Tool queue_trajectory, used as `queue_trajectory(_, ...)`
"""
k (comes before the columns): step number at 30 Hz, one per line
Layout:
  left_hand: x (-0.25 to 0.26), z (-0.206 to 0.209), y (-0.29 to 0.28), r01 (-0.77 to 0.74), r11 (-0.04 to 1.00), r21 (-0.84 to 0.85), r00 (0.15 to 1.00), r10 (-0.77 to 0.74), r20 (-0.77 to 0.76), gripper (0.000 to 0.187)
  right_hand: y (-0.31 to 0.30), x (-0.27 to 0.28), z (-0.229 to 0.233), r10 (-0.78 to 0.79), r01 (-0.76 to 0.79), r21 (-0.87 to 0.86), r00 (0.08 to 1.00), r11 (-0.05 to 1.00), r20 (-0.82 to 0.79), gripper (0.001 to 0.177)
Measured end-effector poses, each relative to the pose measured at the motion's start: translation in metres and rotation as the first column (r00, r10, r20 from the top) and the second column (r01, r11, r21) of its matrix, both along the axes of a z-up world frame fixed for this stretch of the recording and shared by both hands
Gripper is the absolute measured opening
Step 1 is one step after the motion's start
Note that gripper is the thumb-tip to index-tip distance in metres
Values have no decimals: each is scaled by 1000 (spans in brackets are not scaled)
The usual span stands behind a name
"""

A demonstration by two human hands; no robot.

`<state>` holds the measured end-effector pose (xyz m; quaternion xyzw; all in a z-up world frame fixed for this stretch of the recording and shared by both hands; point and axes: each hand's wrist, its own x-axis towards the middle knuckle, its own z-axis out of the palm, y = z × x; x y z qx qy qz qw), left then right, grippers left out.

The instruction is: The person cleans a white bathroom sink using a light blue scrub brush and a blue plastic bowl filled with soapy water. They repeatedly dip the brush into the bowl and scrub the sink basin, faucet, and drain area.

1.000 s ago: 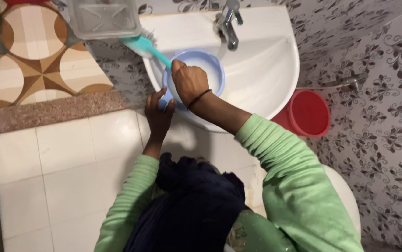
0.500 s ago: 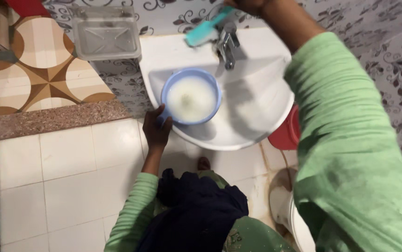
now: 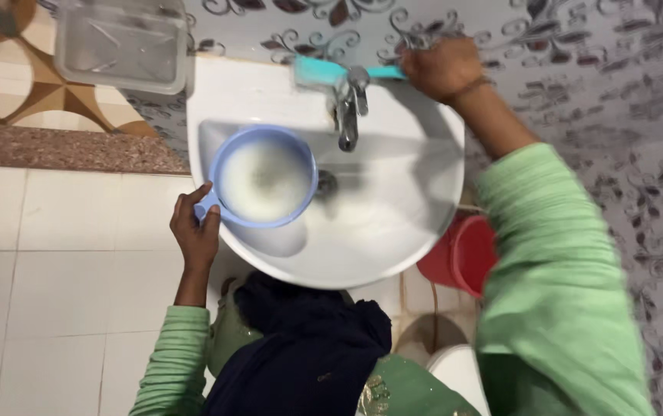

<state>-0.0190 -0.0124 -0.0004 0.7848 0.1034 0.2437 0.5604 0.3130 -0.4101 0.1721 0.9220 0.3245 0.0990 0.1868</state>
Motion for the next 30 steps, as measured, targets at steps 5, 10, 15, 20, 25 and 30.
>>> queue_trajectory(5,10,2,-7,-85,996,5,995,85,56,44,-25,14,10,165,-163,34,982,986,-87,40)
queue_trajectory(10,1,7,-10,-118,992,-54,993,118,-10,42,54,1,8,-64,46,-110,985,993,-161,67)
queue_trajectory(15,0,2,-17,-128,987,-95,991,132,29,43,-8,-35,70,-200,161,-265,972,951,-125,71)
queue_trajectory(20,1,1,-15,-138,984,-110,990,136,-28,45,74,-18,40,-174,132,-226,968,965,-179,75)
queue_trajectory(25,0,-4,-16,-87,993,-81,986,97,136,42,-8,-28,66,-253,162,-329,933,930,-255,67)
queue_trajectory(30,-1,-1,-17,-125,985,-121,992,128,20,43,5,-28,60,-327,255,-277,909,926,-258,63)
